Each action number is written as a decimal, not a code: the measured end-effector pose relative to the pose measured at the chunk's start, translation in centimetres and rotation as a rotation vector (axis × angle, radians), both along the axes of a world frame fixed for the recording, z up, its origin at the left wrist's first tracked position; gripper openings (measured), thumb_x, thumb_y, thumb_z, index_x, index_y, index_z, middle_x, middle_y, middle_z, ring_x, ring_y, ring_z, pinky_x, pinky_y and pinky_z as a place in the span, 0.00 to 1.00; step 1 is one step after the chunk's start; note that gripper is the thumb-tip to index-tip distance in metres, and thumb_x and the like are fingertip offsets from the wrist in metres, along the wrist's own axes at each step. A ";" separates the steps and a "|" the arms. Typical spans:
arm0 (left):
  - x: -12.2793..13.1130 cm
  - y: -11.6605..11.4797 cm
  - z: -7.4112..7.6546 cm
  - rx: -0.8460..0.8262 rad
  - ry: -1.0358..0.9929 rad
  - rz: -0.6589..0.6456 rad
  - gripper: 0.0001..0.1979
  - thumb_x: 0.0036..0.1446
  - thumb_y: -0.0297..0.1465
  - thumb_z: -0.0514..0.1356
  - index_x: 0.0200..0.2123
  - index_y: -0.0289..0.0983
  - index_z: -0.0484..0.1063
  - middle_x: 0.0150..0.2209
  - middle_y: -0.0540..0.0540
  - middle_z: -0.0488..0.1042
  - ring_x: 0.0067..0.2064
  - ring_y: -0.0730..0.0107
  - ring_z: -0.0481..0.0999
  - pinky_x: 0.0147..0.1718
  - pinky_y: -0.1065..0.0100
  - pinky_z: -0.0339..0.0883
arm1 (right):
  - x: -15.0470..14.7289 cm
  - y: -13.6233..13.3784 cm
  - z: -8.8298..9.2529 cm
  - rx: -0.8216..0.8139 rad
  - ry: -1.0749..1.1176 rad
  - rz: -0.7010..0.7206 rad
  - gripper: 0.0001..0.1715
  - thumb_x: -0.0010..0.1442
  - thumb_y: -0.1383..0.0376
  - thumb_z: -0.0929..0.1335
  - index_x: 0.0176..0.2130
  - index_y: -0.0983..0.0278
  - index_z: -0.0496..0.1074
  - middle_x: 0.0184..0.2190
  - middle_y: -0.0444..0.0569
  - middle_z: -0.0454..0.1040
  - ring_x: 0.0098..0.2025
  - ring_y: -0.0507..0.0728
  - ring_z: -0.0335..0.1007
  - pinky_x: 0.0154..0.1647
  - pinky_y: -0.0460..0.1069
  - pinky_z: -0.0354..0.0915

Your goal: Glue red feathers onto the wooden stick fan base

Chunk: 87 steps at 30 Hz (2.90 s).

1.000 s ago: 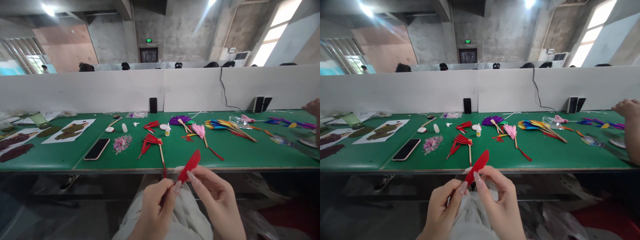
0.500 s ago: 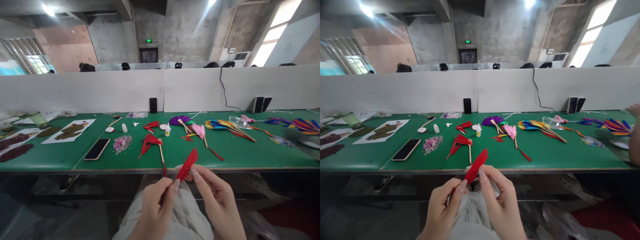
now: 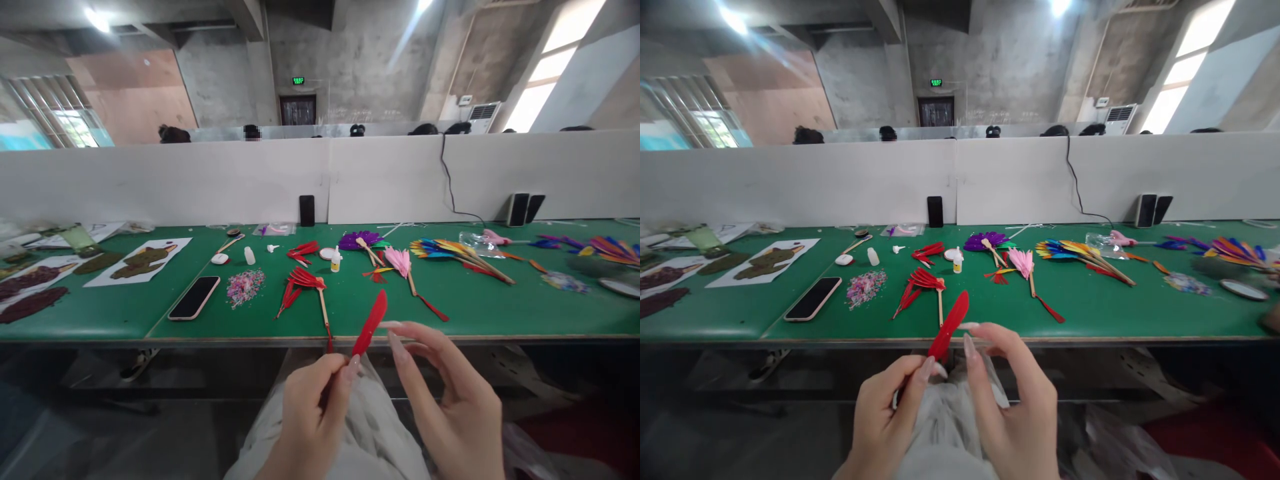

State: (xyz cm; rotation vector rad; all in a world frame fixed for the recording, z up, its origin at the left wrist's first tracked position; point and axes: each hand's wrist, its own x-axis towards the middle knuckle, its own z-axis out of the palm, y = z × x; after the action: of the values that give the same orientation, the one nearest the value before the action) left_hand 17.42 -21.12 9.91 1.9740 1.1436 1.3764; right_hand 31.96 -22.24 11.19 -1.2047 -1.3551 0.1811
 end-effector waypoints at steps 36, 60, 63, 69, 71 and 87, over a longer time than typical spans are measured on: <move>0.0 0.5 -2.0 -0.018 -0.217 -0.246 0.23 0.66 0.29 0.47 0.63 0.43 0.57 0.30 0.49 0.71 0.27 0.76 0.66 0.28 0.75 0.65 | -0.9 0.3 3.5 0.085 -0.621 0.009 0.13 0.62 0.72 0.59 0.39 0.63 0.71 0.35 0.48 0.80 0.35 0.54 0.78 0.34 0.46 0.74; -0.1 0.5 -1.2 -0.022 -0.202 -0.199 0.22 0.66 0.29 0.47 0.62 0.41 0.61 0.25 0.50 0.68 0.24 0.77 0.64 0.26 0.76 0.64 | -0.7 1.2 4.7 0.138 -0.765 -0.031 0.15 0.60 0.70 0.58 0.33 0.64 0.73 0.31 0.50 0.81 0.30 0.56 0.78 0.27 0.49 0.72; 0.4 0.3 -0.9 -0.076 -0.268 -0.136 0.20 0.66 0.32 0.47 0.59 0.39 0.65 0.22 0.51 0.67 0.22 0.77 0.64 0.24 0.76 0.64 | -0.7 1.3 4.7 0.119 -0.737 -0.009 0.14 0.58 0.71 0.59 0.31 0.62 0.72 0.29 0.48 0.80 0.28 0.55 0.77 0.26 0.48 0.71; 0.7 -0.1 -0.9 -0.129 -0.357 -0.048 0.19 0.66 0.33 0.48 0.56 0.39 0.68 0.20 0.52 0.67 0.21 0.79 0.65 0.23 0.77 0.63 | -0.6 1.4 4.7 0.106 -0.653 0.055 0.12 0.54 0.73 0.61 0.30 0.61 0.71 0.27 0.45 0.78 0.26 0.54 0.74 0.24 0.47 0.68; 0.7 -0.1 -1.0 -0.110 -0.382 0.005 0.18 0.66 0.34 0.49 0.55 0.39 0.69 0.20 0.52 0.66 0.21 0.79 0.64 0.22 0.78 0.62 | -0.5 1.3 4.6 0.123 -0.630 0.069 0.11 0.54 0.73 0.61 0.30 0.61 0.71 0.27 0.45 0.78 0.27 0.53 0.75 0.25 0.46 0.69; 0.7 -0.1 -0.4 -0.290 -0.584 -0.091 0.19 0.64 0.39 0.52 0.53 0.38 0.70 0.16 0.55 0.60 0.18 0.80 0.59 0.18 0.78 0.56 | 0.8 0.9 3.4 0.006 -0.457 0.089 0.08 0.58 0.67 0.65 0.38 0.58 0.72 0.31 0.43 0.79 0.27 0.52 0.76 0.28 0.43 0.72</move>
State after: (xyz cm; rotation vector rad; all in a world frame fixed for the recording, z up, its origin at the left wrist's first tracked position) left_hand 18.15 -21.20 9.50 1.2812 0.8978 1.4997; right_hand 32.73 -21.33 14.56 -1.2262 -1.8048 -0.0407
